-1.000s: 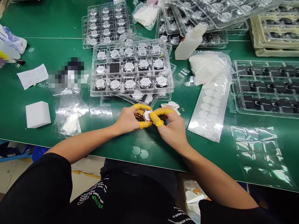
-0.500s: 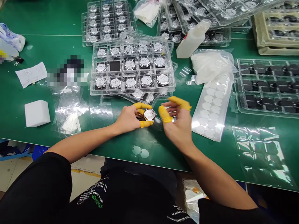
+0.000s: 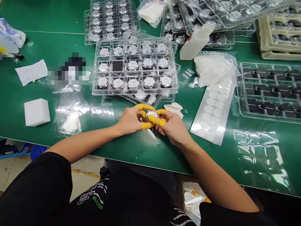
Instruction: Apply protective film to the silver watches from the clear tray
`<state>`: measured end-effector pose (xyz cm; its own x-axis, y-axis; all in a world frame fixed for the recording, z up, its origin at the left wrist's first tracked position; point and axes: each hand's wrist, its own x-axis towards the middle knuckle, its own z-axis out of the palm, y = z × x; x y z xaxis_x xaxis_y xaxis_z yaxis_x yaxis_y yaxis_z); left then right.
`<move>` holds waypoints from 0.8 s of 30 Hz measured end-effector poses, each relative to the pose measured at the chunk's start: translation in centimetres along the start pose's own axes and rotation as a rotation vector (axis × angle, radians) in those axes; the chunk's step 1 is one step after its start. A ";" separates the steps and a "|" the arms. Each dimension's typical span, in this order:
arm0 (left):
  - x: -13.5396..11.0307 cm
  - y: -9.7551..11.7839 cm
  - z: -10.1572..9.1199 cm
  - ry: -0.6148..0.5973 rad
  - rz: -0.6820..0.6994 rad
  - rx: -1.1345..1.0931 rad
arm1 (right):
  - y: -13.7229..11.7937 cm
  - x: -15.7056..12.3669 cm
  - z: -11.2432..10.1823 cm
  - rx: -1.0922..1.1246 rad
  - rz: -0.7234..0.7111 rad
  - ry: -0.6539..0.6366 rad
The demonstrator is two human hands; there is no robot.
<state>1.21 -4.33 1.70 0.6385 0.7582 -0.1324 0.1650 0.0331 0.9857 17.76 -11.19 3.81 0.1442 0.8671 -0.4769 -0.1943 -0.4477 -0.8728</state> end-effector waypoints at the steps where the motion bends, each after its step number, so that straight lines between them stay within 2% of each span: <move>1: 0.0 -0.1 0.0 -0.012 0.003 -0.002 | 0.2 0.0 0.2 0.032 -0.017 0.021; 5: 0.1 -0.3 0.0 -0.049 0.035 -0.018 | 0.7 0.2 0.6 0.111 -0.094 0.130; 7: 0.1 -0.3 0.0 -0.053 0.034 -0.017 | 0.7 0.4 0.4 0.101 -0.105 0.145; 13: 0.2 -0.3 -0.1 -0.072 0.040 -0.036 | -0.1 0.3 -0.8 -0.008 -0.120 -0.024; 15: 0.2 -0.3 -0.1 -0.081 0.058 -0.025 | -0.3 0.0 -1.2 -0.064 -0.189 0.000; 18: 0.1 -0.2 0.1 -0.090 0.064 -0.008 | -1.1 0.0 -1.4 -0.099 -0.378 0.133; 21: 0.1 -0.2 0.2 -0.150 0.070 0.030 | -3.6 2.0 -0.3 -0.209 -0.561 0.201; 24: 0.1 -0.4 0.2 -0.191 0.074 0.063 | -7.8 7.0 2.7 -0.388 -0.721 0.132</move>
<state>1.34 -4.34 1.30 0.7807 0.6193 -0.0832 0.1551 -0.0631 0.9859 17.63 -0.98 7.56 0.2228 0.9482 0.2262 0.3341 0.1437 -0.9315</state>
